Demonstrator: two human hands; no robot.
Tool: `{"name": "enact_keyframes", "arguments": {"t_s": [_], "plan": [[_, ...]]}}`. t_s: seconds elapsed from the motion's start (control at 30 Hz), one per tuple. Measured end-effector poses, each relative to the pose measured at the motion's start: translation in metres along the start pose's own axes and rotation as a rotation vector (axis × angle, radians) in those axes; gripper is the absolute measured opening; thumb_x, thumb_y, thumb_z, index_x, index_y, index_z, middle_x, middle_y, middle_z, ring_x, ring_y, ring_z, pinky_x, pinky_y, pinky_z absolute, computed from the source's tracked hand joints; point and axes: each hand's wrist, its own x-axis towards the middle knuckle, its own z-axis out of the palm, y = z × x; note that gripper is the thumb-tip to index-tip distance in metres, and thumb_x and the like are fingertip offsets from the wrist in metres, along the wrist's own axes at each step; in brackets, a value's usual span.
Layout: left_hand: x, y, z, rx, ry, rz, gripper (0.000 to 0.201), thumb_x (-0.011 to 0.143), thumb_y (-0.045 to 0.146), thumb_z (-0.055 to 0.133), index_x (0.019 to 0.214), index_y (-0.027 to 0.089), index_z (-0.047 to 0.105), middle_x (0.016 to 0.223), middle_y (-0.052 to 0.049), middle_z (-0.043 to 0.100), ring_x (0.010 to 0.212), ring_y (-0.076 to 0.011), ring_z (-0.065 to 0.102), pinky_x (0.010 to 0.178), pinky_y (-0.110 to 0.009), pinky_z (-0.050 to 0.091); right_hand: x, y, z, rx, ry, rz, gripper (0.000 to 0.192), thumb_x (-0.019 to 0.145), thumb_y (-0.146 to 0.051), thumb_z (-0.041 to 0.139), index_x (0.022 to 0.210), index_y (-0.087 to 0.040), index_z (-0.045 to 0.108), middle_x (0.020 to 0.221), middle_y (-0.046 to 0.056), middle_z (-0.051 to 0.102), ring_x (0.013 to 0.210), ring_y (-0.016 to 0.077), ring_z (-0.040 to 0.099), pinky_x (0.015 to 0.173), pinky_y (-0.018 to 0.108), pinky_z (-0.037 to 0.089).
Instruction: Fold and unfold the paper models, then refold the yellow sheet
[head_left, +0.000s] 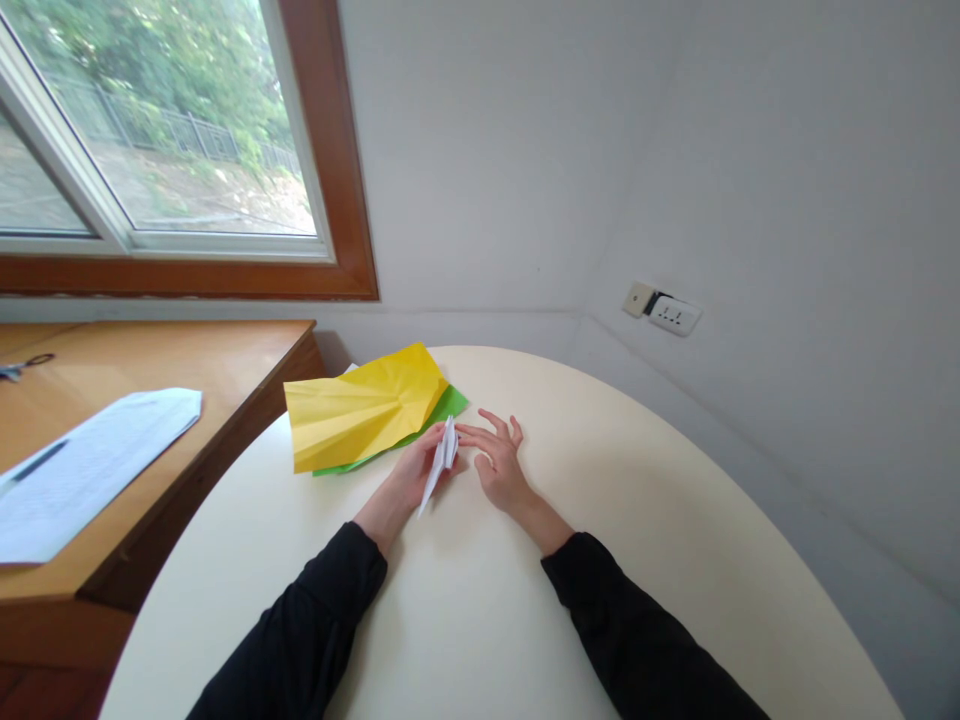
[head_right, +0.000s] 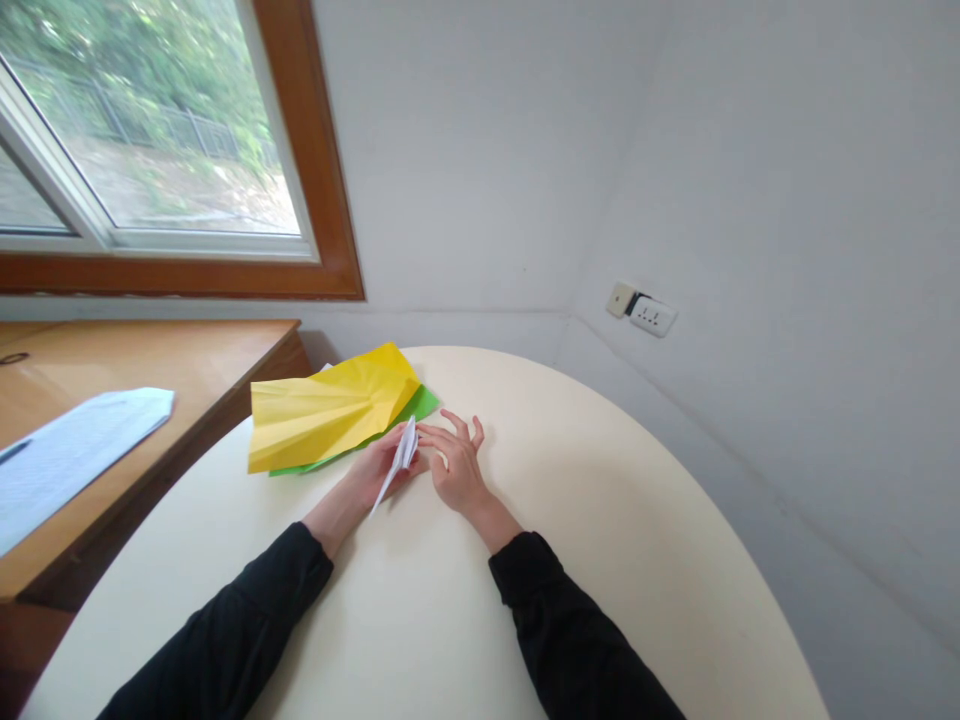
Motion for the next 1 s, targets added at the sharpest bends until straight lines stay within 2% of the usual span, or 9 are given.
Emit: {"name": "enact_keyframes", "arguments": {"t_s": [0.17,0.27,0.4,0.6,0.7,0.8,1.0], "plan": [[-0.001,-0.001,0.003,-0.008,-0.015,-0.004,0.007,0.079,0.016,0.06,0.077,0.016,0.053,0.06,0.003,0.054,0.046,-0.0094,0.052,0.046,-0.022,0.045,0.0,-0.001,-0.001,-0.044,0.006,-0.024,0.042,0.068,-0.012,0.039,0.094,-0.028,0.067,0.11,-0.004,0.067,0.126,0.0228,0.037,0.107,0.047,-0.005],[0.0,-0.001,0.001,-0.032,-0.004,-0.001,0.006,0.08,0.015,0.06,0.078,0.016,0.054,0.065,0.001,0.057,0.055,-0.0119,0.058,0.056,-0.026,0.051,0.0,-0.002,-0.001,-0.058,-0.01,-0.03,0.042,0.068,-0.012,0.04,0.096,-0.029,0.066,0.109,-0.004,0.068,0.122,0.0237,0.04,0.107,0.047,-0.005],[0.001,0.0,-0.001,-0.079,0.045,0.037,0.005,0.081,0.011,0.056,0.078,0.014,0.057,0.076,-0.003,0.063,0.065,-0.0122,0.063,0.071,-0.029,0.054,0.0,-0.001,-0.001,-0.069,-0.017,-0.039,0.041,0.068,-0.012,0.041,0.097,-0.029,0.066,0.106,-0.004,0.069,0.118,0.0238,0.043,0.107,0.048,-0.005],[0.0,0.005,0.0,-0.132,0.118,0.091,0.012,0.084,0.01,0.05,0.076,0.013,0.058,0.096,-0.01,0.068,0.084,-0.0168,0.066,0.079,-0.03,0.054,-0.002,0.003,-0.004,-0.099,-0.006,-0.063,0.042,0.067,-0.011,0.04,0.097,-0.027,0.065,0.104,-0.003,0.07,0.117,0.0238,0.044,0.107,0.05,-0.004],[0.001,0.006,0.001,-0.154,0.162,0.121,0.014,0.086,0.01,0.047,0.078,0.014,0.058,0.094,-0.01,0.069,0.09,-0.0199,0.066,0.083,-0.036,0.053,-0.004,0.006,-0.008,-0.104,-0.023,-0.065,0.042,0.068,-0.011,0.04,0.097,-0.027,0.065,0.102,-0.002,0.07,0.117,0.024,0.044,0.106,0.051,-0.004],[0.003,0.006,-0.001,-0.173,0.209,0.152,0.012,0.084,0.01,0.05,0.079,0.015,0.059,0.089,-0.008,0.07,0.086,-0.0208,0.067,0.084,-0.04,0.052,-0.007,0.007,-0.011,-0.113,-0.051,-0.058,0.042,0.068,-0.01,0.041,0.097,-0.028,0.066,0.102,-0.002,0.07,0.118,0.0245,0.044,0.106,0.052,-0.006],[0.003,0.006,-0.003,-0.204,0.268,0.19,0.007,0.079,0.009,0.058,0.076,0.016,0.059,0.077,-0.004,0.069,0.074,-0.017,0.068,0.081,-0.035,0.054,-0.02,0.001,-0.016,-0.113,-0.108,-0.081,0.043,0.066,-0.009,0.043,0.097,-0.027,0.066,0.1,-0.003,0.071,0.117,0.0253,0.044,0.106,0.053,-0.006]]}}
